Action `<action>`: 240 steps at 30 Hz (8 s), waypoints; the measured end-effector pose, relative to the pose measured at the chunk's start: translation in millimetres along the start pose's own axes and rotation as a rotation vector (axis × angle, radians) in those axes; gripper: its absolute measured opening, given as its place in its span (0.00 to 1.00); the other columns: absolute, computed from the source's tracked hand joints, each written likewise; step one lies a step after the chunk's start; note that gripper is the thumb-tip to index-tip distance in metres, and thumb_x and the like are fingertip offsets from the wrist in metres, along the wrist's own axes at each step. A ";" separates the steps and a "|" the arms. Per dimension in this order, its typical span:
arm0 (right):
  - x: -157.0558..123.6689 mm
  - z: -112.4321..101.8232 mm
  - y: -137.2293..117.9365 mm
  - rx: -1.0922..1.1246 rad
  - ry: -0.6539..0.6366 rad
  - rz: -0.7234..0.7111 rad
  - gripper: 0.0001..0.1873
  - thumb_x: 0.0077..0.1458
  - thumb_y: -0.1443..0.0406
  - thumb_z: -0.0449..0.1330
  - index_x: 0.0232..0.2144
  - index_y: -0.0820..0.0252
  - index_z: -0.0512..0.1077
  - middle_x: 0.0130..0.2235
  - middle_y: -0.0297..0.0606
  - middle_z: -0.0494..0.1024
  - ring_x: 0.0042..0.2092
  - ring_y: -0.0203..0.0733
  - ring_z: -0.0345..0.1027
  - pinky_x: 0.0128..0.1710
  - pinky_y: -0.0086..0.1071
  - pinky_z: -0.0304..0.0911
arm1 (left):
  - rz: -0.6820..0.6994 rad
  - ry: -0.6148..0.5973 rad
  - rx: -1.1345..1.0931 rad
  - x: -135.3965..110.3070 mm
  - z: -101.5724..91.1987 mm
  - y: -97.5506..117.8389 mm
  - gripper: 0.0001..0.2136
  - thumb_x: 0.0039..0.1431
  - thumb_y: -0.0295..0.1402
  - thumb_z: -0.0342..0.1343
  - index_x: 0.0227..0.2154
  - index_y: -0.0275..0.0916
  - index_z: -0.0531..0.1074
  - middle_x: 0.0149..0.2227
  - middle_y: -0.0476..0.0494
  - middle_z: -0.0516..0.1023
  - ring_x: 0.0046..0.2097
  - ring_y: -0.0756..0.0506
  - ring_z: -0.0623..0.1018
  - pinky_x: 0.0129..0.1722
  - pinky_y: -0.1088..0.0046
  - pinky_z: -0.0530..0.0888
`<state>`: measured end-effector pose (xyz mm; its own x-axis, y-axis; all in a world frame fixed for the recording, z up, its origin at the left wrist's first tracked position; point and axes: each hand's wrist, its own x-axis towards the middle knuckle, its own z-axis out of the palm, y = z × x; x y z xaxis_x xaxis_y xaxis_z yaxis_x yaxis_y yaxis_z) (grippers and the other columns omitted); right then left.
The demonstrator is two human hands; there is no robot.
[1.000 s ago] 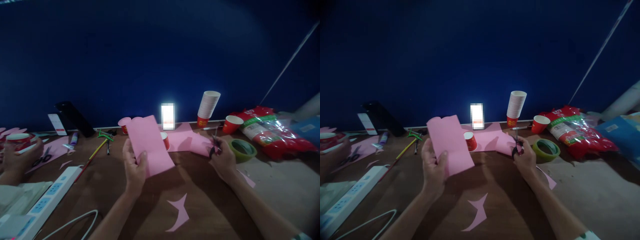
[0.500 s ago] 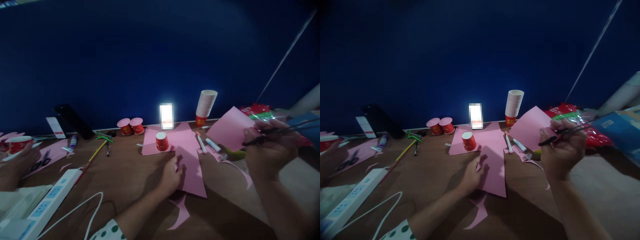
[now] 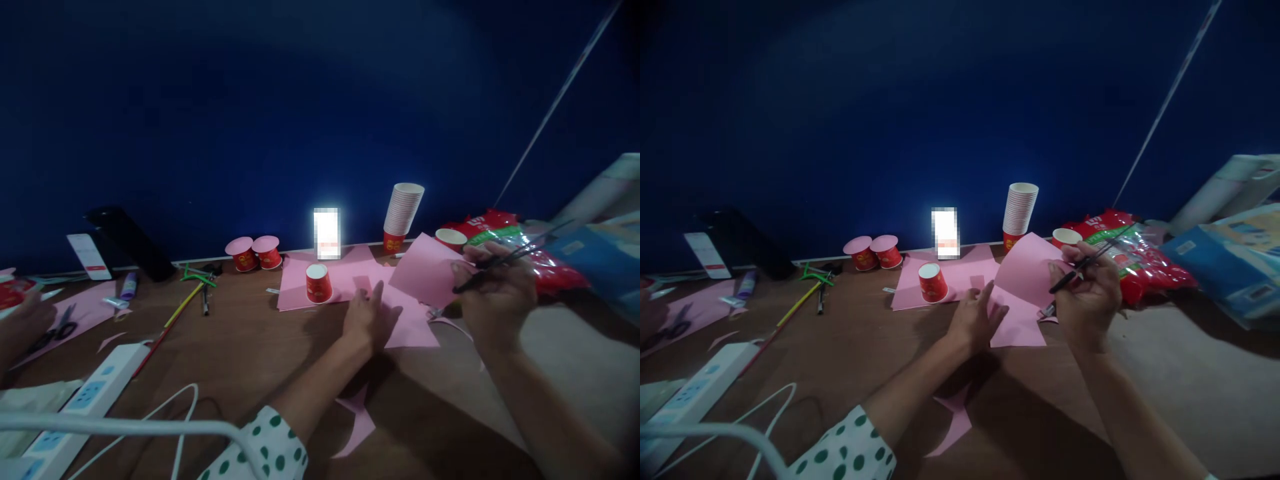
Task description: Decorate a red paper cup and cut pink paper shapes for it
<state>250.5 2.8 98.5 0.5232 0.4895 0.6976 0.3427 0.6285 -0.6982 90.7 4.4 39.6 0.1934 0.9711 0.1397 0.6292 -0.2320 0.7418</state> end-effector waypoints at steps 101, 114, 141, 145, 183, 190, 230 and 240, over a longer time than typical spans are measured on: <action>-98.6 9.5 -20.0 0.247 -1.377 0.843 0.18 0.54 0.56 0.56 0.43 0.62 0.66 0.29 0.35 0.72 0.29 0.37 0.67 0.27 0.28 0.62 | -0.363 0.432 -0.927 -68.3 -67.2 -69.5 0.17 0.48 0.45 0.58 0.29 0.33 0.73 0.19 0.50 0.70 0.21 0.53 0.65 0.20 0.78 0.62; -99.9 8.5 -16.1 0.279 -1.340 0.896 0.19 0.54 0.56 0.56 0.45 0.62 0.65 0.28 0.34 0.72 0.27 0.36 0.66 0.26 0.27 0.60 | -0.380 0.448 -0.947 -67.8 -67.5 -63.7 0.15 0.47 0.43 0.59 0.28 0.33 0.72 0.21 0.48 0.72 0.21 0.52 0.66 0.20 0.78 0.63; -107.4 7.9 -3.8 0.309 -1.322 0.905 0.19 0.54 0.57 0.57 0.44 0.62 0.65 0.23 0.30 0.68 0.22 0.30 0.59 0.20 0.24 0.52 | -0.370 0.428 -0.855 -68.0 -64.9 -63.7 0.17 0.48 0.44 0.57 0.24 0.32 0.72 0.17 0.50 0.69 0.20 0.53 0.63 0.20 0.78 0.62; -109.2 7.9 -1.6 0.282 -1.306 0.901 0.18 0.54 0.57 0.57 0.43 0.62 0.65 0.21 0.28 0.66 0.21 0.30 0.57 0.20 0.24 0.52 | -0.385 0.455 -0.833 -68.3 -67.4 -60.6 0.17 0.46 0.45 0.58 0.25 0.31 0.73 0.17 0.49 0.68 0.20 0.53 0.63 0.19 0.78 0.61; -105.1 11.4 -8.3 0.319 -1.296 0.910 0.17 0.53 0.55 0.57 0.40 0.62 0.67 0.22 0.29 0.66 0.21 0.30 0.57 0.20 0.24 0.52 | -0.413 0.349 -0.746 -71.4 -65.1 -64.3 0.19 0.50 0.47 0.54 0.17 0.37 0.60 0.14 0.56 0.54 0.18 0.56 0.55 0.16 0.80 0.53; -102.3 12.1 -8.2 0.281 -1.300 0.873 0.15 0.54 0.54 0.56 0.30 0.62 0.65 0.23 0.29 0.66 0.22 0.30 0.58 0.21 0.24 0.53 | -0.441 0.298 -0.776 -73.3 -63.4 -59.8 0.18 0.49 0.47 0.55 0.20 0.35 0.65 0.15 0.55 0.57 0.18 0.56 0.55 0.15 0.81 0.53; -105.1 12.1 -7.5 0.130 -1.250 0.816 0.13 0.54 0.56 0.57 0.29 0.61 0.65 0.19 0.26 0.62 0.20 0.30 0.57 0.18 0.23 0.51 | -0.468 0.270 -0.867 -72.9 -60.0 -57.0 0.18 0.48 0.47 0.56 0.22 0.36 0.64 0.14 0.57 0.56 0.16 0.56 0.54 0.14 0.80 0.52; -106.6 12.7 -8.3 0.085 -1.216 0.857 0.13 0.52 0.56 0.58 0.28 0.60 0.64 0.18 0.26 0.64 0.19 0.30 0.57 0.17 0.23 0.52 | -0.466 0.278 -0.869 -73.3 -57.5 -62.1 0.18 0.48 0.47 0.56 0.24 0.34 0.67 0.15 0.55 0.58 0.17 0.56 0.56 0.15 0.80 0.54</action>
<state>181.9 -46.9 32.0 -0.4329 0.8840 -0.1764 0.2079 -0.0925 -0.9738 -5.9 -49.2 21.0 -0.1813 0.9587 -0.2191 -0.1875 0.1851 0.9647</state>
